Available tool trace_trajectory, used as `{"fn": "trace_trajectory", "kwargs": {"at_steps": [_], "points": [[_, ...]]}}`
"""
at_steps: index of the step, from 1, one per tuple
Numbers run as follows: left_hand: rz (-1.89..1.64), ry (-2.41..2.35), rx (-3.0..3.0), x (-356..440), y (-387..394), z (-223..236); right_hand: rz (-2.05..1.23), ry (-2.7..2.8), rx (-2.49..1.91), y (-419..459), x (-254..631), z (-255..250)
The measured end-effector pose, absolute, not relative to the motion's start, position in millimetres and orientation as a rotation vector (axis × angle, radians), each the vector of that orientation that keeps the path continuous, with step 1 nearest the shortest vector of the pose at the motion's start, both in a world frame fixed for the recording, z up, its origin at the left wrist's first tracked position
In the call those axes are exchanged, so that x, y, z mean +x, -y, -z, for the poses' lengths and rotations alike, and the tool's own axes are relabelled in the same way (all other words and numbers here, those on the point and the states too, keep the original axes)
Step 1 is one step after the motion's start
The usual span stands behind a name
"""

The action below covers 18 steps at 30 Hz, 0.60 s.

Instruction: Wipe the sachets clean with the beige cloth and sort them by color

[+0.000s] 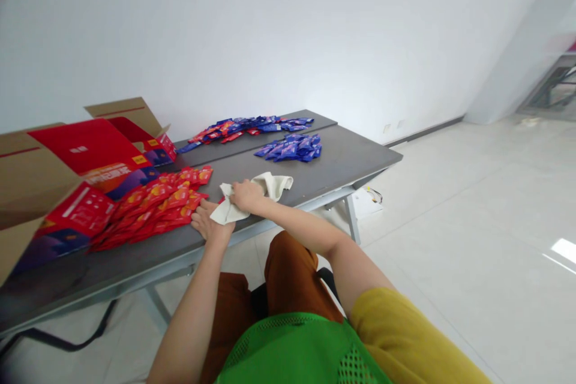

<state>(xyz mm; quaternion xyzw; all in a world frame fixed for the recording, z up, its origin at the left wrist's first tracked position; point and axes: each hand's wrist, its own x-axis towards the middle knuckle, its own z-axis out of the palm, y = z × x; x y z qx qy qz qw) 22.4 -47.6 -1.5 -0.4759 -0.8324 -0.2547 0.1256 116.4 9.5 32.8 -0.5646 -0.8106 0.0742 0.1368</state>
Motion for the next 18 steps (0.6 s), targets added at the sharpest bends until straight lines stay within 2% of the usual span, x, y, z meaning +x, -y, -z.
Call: {"fn": "trace_trajectory", "kwargs": {"at_steps": [5, 12, 18], "points": [[0.832, 2.504, -1.395, 19, 51, -5, -0.091, 2.219, -1.750, 1, 138, -26], [1.151, 2.648, -1.527, -14, 49, -14, -0.042, 2.023, -1.860, 2, 152, -13], [1.075, 2.568, -1.203, 4, 60, -22, -0.054, 1.968, -1.841, 3, 150, -10]]}}
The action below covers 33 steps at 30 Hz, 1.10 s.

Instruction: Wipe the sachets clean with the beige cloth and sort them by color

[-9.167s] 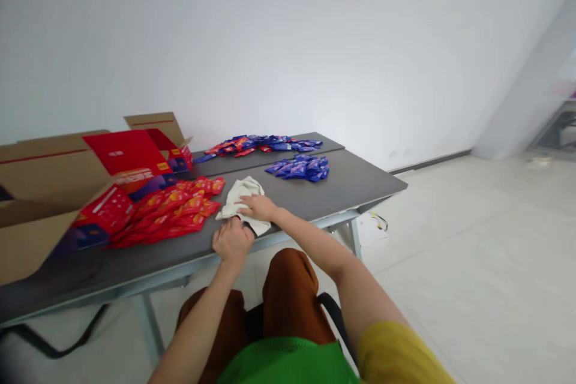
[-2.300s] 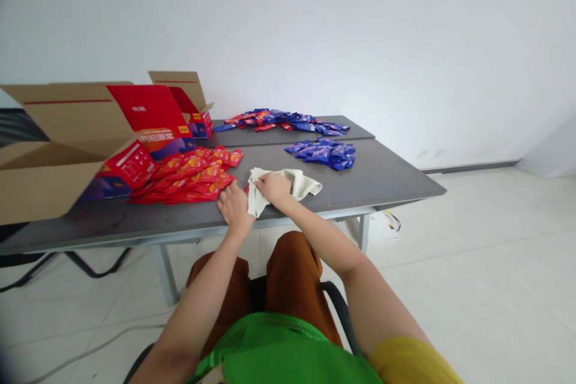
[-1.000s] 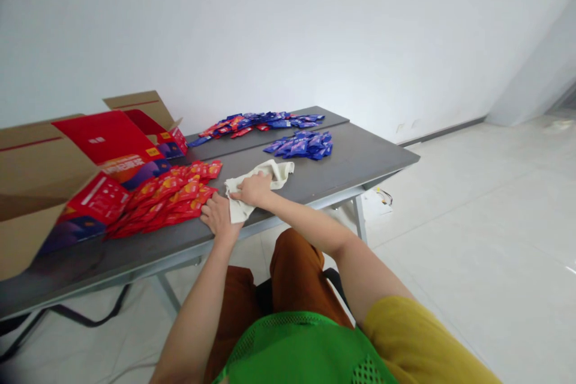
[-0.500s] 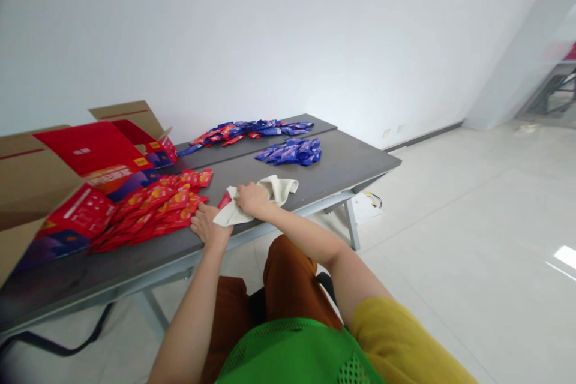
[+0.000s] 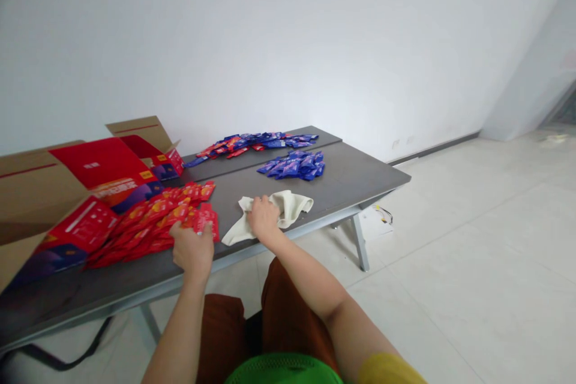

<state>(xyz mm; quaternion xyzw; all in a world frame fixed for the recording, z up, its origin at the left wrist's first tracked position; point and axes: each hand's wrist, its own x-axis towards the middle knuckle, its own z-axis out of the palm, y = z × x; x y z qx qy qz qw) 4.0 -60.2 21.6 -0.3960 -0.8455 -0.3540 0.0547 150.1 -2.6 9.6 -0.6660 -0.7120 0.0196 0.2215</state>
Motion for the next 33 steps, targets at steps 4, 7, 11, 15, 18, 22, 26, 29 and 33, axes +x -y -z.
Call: {"fn": "trace_trajectory", "kwargs": {"at_steps": [4, 7, 11, 15, 18, 22, 26, 29, 33], "points": [[0.901, 2.353, -1.296, 36, 58, -26, -0.086, 1.973, -1.838, 3, 152, -10], [0.629, 2.257, -1.550, 53, 53, -23, -0.086, 1.969, -1.827, 4, 153, -9], [0.403, 2.200, -1.804, 51, 48, -14, -0.079, 1.972, -1.796, 4, 154, -8], [0.454, 2.261, -2.040, 24, 38, -9, -0.094, 1.983, -1.798, 4, 155, -8], [0.502, 2.407, -2.007, 11, 32, -10, -0.106, 1.974, -1.803, 3, 155, -7], [0.404, 2.625, -1.687, 16, 31, -19, -0.137, 1.975, -1.814, 2, 154, -7], [0.325, 2.800, -1.732, 20, 25, -29, -0.153, 1.989, -1.847, 2, 154, -10], [0.354, 2.820, -1.786, 14, 13, -30, -0.132, 2.002, -1.856, 3, 154, -12], [0.449, 2.774, -1.747, 0, -4, -27, -0.126, 1.990, -1.866, 3, 152, -12]]}}
